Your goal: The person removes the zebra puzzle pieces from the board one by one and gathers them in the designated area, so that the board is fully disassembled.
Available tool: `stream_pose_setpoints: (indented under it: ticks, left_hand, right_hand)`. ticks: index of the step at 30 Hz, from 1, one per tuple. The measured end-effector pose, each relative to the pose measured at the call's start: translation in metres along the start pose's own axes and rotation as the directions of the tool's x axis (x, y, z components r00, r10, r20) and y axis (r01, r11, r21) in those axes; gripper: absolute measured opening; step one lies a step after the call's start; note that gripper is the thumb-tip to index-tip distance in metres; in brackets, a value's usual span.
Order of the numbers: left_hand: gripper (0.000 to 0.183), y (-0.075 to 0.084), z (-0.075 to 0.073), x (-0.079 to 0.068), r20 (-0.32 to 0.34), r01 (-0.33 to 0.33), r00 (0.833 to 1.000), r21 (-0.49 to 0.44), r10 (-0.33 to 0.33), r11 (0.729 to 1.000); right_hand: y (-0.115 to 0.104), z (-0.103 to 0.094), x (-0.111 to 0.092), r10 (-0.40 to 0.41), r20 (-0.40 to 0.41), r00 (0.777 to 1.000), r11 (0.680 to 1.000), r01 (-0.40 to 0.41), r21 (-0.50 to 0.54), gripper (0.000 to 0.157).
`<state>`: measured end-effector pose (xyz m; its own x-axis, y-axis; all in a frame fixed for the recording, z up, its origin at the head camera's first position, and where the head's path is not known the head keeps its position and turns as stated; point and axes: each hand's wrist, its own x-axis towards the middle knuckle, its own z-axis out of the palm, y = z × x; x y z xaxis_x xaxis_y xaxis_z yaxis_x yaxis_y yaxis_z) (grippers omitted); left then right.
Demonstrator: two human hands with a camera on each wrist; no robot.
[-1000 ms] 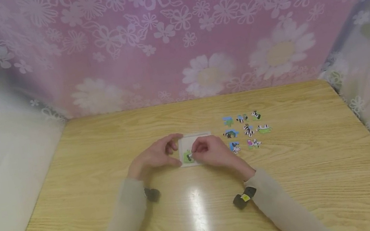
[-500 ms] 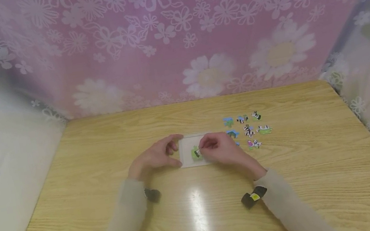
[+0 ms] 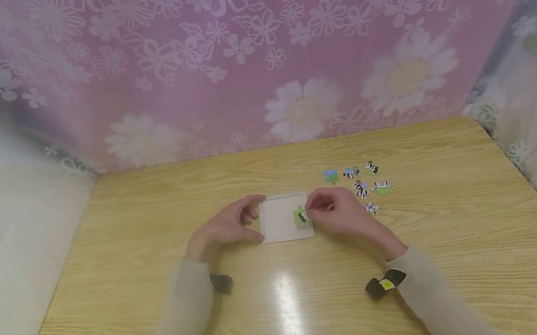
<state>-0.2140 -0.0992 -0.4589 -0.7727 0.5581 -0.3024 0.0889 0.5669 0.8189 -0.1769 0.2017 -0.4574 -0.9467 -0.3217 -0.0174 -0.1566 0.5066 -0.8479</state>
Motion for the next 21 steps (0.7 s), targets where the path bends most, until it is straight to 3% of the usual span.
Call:
stream_pose_setpoints:
  ticks: [9,21]
  left_hand:
    - [0.088,-0.001,0.001,0.0,-0.004,-0.01,1.0,-0.003,0.01,1.0]
    - [0.088,-0.002,0.0,0.001,0.0,-0.017,1.0,-0.009,0.017,1.0]
  right_hand:
    - [0.012,-0.024,-0.013,-0.027,-0.046,0.999,0.999,0.026,-0.02,0.011]
    - [0.034,-0.061,-0.038,0.055,-0.117,0.992,0.997,-0.06,-0.042,0.016]
